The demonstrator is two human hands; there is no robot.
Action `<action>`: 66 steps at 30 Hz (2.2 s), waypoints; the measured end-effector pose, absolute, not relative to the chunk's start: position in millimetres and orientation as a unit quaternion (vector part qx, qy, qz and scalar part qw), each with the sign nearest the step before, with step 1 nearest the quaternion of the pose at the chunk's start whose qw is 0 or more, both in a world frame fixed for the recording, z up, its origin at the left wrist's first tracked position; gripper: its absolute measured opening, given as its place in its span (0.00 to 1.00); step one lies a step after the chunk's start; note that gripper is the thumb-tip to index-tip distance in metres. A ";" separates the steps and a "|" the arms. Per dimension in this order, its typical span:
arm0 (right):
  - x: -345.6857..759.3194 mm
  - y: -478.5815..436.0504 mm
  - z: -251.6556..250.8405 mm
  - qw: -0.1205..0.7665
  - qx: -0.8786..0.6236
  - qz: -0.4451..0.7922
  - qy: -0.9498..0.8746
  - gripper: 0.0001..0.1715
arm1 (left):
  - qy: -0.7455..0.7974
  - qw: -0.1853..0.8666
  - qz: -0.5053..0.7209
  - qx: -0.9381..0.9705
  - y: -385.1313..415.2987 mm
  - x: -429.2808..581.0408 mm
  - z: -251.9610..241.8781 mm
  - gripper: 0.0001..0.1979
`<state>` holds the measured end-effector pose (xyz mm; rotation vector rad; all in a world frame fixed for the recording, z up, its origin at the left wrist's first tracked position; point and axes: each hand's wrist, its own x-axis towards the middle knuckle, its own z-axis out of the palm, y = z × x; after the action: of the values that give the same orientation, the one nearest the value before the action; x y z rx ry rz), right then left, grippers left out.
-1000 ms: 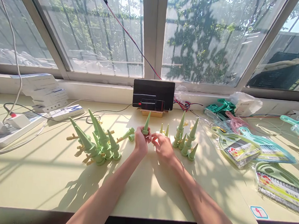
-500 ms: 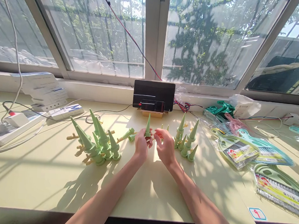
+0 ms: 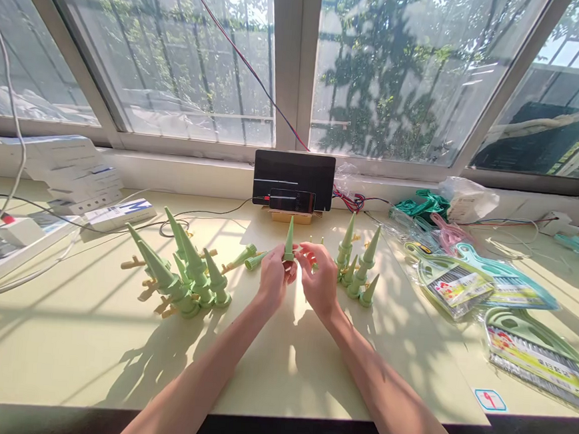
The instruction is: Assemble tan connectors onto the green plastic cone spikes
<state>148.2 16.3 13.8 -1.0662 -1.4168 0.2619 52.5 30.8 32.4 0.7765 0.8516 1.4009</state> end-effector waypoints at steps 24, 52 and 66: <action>149.1 16.8 9.0 0.620 -0.448 0.153 -0.626 0.08 | 0.397 0.594 0.620 0.325 31.8 53.9 31.3 0.10; 145.4 12.2 16.9 0.650 -0.439 0.123 -0.607 0.08 | 0.355 0.645 0.595 0.322 23.4 36.0 39.4 0.13; 145.1 13.0 13.1 0.639 -0.427 0.157 -0.620 0.08 | 0.332 0.716 0.521 0.325 20.6 18.6 28.8 0.15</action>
<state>145.1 13.0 13.1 -0.9750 -1.4137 0.3578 18.6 20.6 28.8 0.7198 0.7343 1.1536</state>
